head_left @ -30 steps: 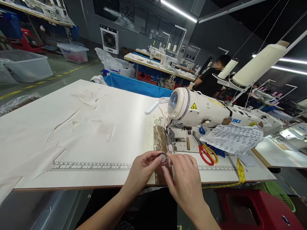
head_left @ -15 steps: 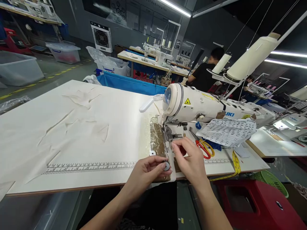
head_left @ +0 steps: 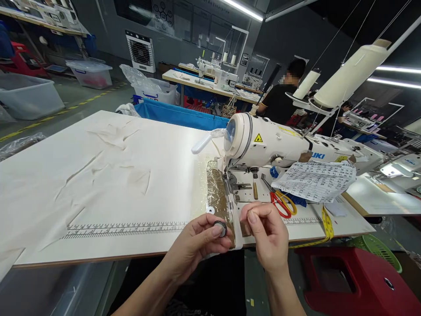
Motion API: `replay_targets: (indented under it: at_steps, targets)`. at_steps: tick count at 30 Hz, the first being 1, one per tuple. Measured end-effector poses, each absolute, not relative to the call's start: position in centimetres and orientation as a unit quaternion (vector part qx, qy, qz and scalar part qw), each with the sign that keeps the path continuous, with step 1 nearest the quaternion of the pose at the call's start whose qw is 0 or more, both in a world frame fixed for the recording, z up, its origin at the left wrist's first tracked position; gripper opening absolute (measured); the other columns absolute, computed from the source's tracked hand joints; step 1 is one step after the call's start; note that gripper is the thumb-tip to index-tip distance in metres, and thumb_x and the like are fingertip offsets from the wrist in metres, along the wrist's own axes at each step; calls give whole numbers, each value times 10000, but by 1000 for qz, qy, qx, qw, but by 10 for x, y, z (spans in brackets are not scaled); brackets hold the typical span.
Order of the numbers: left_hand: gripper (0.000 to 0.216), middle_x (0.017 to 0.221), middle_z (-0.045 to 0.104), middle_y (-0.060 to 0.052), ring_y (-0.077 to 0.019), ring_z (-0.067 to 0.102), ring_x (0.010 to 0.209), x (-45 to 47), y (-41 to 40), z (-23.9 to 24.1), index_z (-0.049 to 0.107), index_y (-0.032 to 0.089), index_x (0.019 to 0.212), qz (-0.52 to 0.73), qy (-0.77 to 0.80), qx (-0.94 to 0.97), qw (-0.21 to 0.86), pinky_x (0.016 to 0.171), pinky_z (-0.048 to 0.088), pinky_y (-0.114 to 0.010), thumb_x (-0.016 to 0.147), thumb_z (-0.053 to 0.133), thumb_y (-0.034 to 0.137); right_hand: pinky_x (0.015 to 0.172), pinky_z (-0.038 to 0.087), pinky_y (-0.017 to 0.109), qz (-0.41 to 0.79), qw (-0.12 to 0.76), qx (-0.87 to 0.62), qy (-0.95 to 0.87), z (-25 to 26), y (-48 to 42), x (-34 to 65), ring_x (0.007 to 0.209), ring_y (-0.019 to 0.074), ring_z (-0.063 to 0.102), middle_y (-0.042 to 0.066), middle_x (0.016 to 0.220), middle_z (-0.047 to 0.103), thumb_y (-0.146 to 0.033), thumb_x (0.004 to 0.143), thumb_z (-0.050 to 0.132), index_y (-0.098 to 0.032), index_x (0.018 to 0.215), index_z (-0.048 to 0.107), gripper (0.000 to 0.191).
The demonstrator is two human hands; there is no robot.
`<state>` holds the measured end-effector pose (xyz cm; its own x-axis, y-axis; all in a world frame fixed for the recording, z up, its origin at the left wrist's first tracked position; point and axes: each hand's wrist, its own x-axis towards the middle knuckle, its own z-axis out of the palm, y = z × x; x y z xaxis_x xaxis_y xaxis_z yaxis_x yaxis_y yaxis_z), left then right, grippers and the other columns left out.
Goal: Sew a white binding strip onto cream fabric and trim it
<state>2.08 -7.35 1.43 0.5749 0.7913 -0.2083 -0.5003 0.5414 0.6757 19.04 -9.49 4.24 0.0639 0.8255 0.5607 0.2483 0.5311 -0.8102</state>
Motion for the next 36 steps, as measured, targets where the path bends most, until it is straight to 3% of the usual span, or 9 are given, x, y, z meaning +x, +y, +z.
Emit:
replay_targets:
  at_steps: [4,8,12,17,22,25,29,36]
  targets:
    - [310,900,743,-52,-177,727,818,14,-74,13,688,166,903,433,283,341,785,756,598,-254,741,841,381,637,459,264,88,527,-497,-684,39,-99,189,805,158,614,29,893,640,-129,980,493,-226,912,564,138]
    - [225,988,748,-56,-205,715,925,11,-74,6,711,195,930,486,344,448,667,846,576,-282,809,773,373,640,458,288,41,410,-500,-761,38,-109,177,715,170,614,22,799,654,-157,962,537,-204,992,597,82]
    - [199,1073,737,-67,-225,693,961,9,-77,2,738,221,999,493,403,520,568,832,566,-290,859,704,358,614,432,279,36,361,-483,-797,34,-115,163,674,170,609,27,778,673,-118,962,482,-197,950,599,142]
    - [219,1038,748,-45,-207,686,959,6,-77,2,754,249,1041,497,380,502,597,871,558,-284,838,727,328,575,393,283,6,338,-491,-803,31,-115,163,622,177,580,29,726,659,-99,955,446,-193,926,598,181]
    - [185,947,755,-20,-121,658,731,0,-75,3,755,232,938,489,311,411,704,750,568,-228,792,787,342,582,406,288,11,321,-521,-791,33,-113,178,656,187,614,39,750,675,-99,955,438,-193,900,593,190]
    - [196,939,749,-13,-103,649,712,-4,-75,2,749,224,918,491,297,387,721,749,562,-217,780,807,352,590,420,279,17,334,-544,-769,36,-115,186,651,170,621,24,755,669,-124,975,451,-196,915,594,171]
    - [177,999,738,-21,-110,657,766,-7,-74,-1,744,220,950,476,316,412,710,778,558,-215,815,784,328,573,441,232,48,431,-543,-720,50,-123,193,607,116,599,-23,762,659,-161,973,519,-230,955,611,116]
    - [119,1046,743,-42,-96,684,798,-6,-77,-4,733,193,968,441,286,424,738,786,559,-182,865,743,251,648,474,219,-139,560,-544,-609,68,-119,210,685,117,621,-16,852,711,-109,897,662,-240,1016,683,179]
